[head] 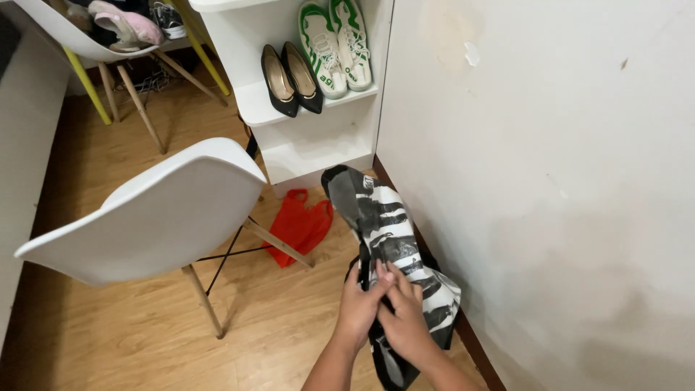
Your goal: The person takes a pair of black flats from a patterned bag and places them on a white shoe rack. They then fold the bag and place it on the floor. Finally, they move a white chair to a different position in the room.
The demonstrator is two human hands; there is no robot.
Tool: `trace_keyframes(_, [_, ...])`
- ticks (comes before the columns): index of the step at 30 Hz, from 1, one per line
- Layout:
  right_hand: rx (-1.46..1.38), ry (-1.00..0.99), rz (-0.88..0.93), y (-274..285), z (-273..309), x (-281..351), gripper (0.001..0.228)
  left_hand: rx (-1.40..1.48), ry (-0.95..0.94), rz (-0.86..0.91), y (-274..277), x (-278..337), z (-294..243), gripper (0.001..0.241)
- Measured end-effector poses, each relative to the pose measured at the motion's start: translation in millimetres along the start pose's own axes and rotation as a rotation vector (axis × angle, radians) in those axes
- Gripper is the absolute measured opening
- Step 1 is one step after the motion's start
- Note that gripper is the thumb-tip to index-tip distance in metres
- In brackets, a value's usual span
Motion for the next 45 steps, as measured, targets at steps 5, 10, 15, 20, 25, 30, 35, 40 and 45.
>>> trace_keyframes(5, [-0.141, -0.051, -0.08, 58.8, 8.9, 0.1, 0.054, -0.033, -0.005, -0.088, 27.2, -6.9, 4.2, 0.027])
trace_keyframes(10, [-0.292, -0.463, -0.286, 136.6, -10.2, -25.7, 0.041, 0.014, 0.138, 0.002, 31.0, 37.1, -50.2, 0.025])
trace_keyframes(15, [-0.729, -0.857, -0.11, 130.7, -21.1, -31.1, 0.076, 0.099, 0.175, 0.145, 28.9, 55.0, -88.6, 0.02])
trace_keyframes(20, [-0.955, -0.912, 0.155, 115.1, -24.9, -28.9, 0.08, 0.022, 0.121, 0.135, 36.7, 45.4, -87.9, 0.019])
trace_keyframes(25, [-0.923, -0.988, 0.015, 134.2, -24.3, -31.5, 0.06, 0.037, 0.235, 0.076, 15.0, 66.5, -123.6, 0.019])
trace_keyframes(30, [-0.842, -0.937, -0.229, 167.7, -57.2, -45.0, 0.035, -0.273, 0.101, -0.098, 36.8, 52.9, -136.9, 0.022])
trace_keyframes(35, [-0.914, -0.867, -0.337, 185.4, -78.6, -58.1, 0.032, -0.242, 0.062, -0.192, 58.1, 37.3, -139.0, 0.022])
trace_keyframes(40, [-0.973, -0.873, -0.361, 196.1, -30.8, -64.1, 0.035, -0.102, 0.043, -0.161, 50.3, 34.8, -148.4, 0.019])
trace_keyframes(45, [-0.915, -0.912, -0.163, 181.1, -21.7, -65.9, 0.044, -0.009, 0.089, -0.135, 44.9, 46.3, -183.0, 0.015])
Point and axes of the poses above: each hand's wrist, its own x-axis away from the middle knuckle, its own y-axis out of the back of the hand, z = x × y, the point moved 10 cm from there along -x, towards the middle knuckle, and after that the axes turned 11 degrees about -z, right-handed, at the moved point
